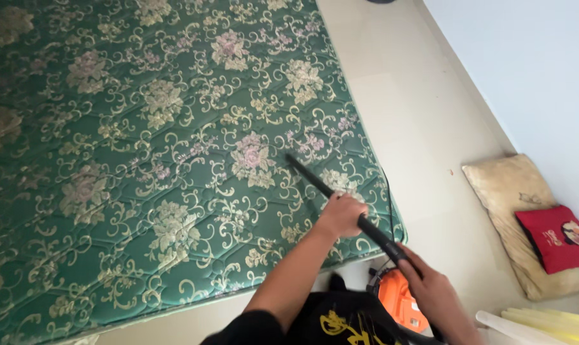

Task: The person vacuums the surface of a mattress using a vacuum cleaner wand attachment.

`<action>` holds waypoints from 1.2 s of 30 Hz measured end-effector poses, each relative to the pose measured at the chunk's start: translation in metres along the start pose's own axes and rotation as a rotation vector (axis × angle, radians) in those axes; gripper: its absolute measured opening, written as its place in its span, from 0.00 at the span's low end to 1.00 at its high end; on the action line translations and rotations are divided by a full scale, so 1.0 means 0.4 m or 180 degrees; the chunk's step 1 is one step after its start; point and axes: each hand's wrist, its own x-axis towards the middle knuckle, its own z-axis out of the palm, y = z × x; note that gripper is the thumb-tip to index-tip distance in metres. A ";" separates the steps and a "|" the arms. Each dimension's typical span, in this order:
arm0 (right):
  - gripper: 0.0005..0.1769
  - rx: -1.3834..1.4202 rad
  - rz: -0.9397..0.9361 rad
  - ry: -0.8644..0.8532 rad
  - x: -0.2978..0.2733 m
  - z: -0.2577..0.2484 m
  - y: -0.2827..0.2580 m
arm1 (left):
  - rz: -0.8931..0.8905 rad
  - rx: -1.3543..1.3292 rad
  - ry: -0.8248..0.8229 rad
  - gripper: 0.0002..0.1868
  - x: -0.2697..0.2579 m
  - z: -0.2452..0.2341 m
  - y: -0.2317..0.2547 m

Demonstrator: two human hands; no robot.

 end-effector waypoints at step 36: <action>0.27 -0.0357 -0.0449 -0.0774 0.043 -0.201 0.250 | -0.0901 -0.0068 0.0019 0.05 -0.055 0.141 0.258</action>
